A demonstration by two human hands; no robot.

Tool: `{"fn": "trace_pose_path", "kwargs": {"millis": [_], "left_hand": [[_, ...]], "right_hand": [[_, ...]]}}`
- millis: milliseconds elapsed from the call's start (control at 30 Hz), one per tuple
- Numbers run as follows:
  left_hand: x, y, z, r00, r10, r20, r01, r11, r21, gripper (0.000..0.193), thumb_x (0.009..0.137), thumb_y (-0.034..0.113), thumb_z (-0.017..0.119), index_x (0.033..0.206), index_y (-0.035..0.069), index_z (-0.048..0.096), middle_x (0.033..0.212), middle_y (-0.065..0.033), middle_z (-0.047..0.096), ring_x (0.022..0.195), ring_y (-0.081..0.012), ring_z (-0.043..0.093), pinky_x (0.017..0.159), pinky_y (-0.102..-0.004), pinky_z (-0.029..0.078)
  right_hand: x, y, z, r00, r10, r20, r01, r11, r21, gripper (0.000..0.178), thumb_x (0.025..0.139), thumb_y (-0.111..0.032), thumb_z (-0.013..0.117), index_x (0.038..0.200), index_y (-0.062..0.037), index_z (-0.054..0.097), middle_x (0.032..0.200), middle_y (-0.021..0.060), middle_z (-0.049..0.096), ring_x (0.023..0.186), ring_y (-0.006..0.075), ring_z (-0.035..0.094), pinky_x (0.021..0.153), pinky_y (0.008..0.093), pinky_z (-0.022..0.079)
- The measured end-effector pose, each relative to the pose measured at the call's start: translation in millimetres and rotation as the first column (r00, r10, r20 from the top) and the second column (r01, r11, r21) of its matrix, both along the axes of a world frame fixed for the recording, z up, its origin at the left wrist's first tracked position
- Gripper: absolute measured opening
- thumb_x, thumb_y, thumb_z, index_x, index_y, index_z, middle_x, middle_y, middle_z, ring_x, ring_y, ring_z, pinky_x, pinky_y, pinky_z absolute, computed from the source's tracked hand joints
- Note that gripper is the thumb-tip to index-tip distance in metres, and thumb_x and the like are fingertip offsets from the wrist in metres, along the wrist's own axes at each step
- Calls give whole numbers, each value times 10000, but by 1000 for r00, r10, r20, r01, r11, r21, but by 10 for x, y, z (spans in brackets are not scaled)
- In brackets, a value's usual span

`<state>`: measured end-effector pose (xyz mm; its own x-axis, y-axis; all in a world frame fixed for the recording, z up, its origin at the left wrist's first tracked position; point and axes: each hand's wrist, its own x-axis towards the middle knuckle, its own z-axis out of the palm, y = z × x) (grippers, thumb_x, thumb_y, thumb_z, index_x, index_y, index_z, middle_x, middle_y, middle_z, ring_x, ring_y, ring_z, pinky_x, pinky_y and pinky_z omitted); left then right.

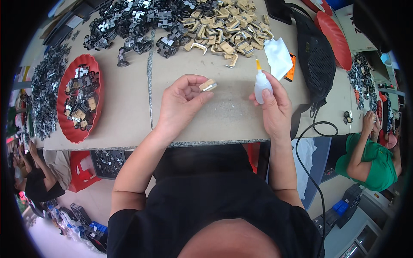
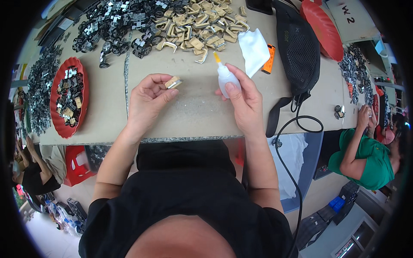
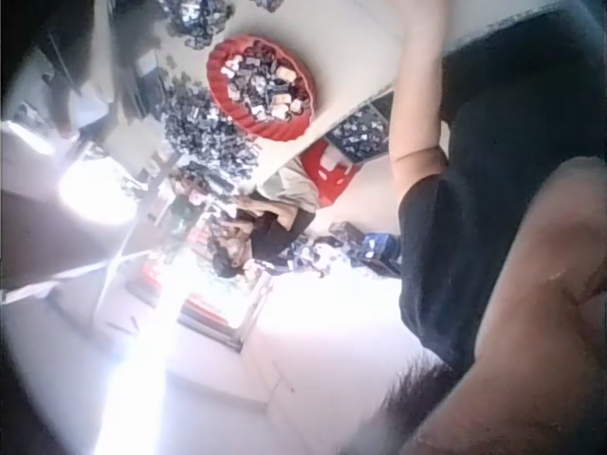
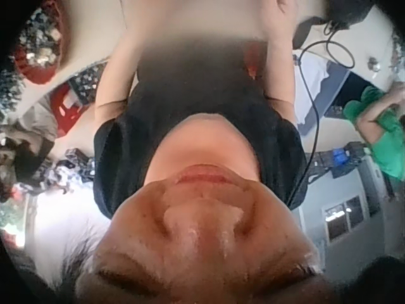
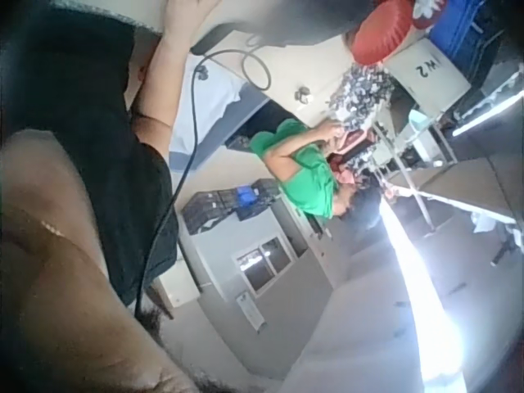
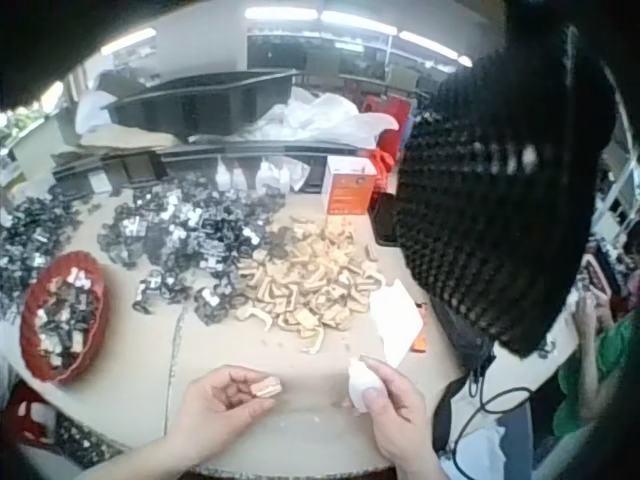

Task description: The person applies glue from a bottle onto plastic parts, clears the glue nozzle using a lighter and a cloth, and attaches the glued pieces onto wheeled car bases by hand.

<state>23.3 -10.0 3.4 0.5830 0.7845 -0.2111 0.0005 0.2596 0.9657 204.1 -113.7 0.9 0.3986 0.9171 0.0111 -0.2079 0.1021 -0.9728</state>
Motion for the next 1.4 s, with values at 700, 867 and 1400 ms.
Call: {"fn": "trace_pose_path", "kwargs": {"millis": [700, 867, 1400], "left_hand": [[1, -100, -171, 999, -26, -21, 27, 999, 34, 269, 800, -21, 535, 1068, 3, 535, 808, 9, 560, 683, -10, 506, 616, -153, 417], [-28, -91, -165, 996, -61, -58, 62, 998, 17, 279, 813, -45, 526, 1090, -22, 505, 826, -2, 570, 746, -30, 518, 675, -155, 416], [-22, -91, -163, 998, -54, -39, 55, 998, 25, 265, 810, -21, 524, 1073, 3, 527, 760, 11, 558, 667, -6, 485, 599, -149, 397]], "right_hand": [[-256, 47, -112, 988, -143, -51, 147, 985, 91, 207, 815, -57, 561, 990, -17, 459, 933, 67, 511, 742, 105, 498, 660, 240, 424], [-295, 6, -156, 930, -144, 339, 79, 977, 200, 229, 800, -83, 586, 963, 7, 453, 934, 105, 496, 773, 134, 501, 691, 237, 418], [-298, 24, -167, 826, -179, 535, 59, 970, 234, 226, 764, -44, 605, 932, 11, 464, 891, 129, 503, 757, 170, 508, 662, 255, 423]]}}
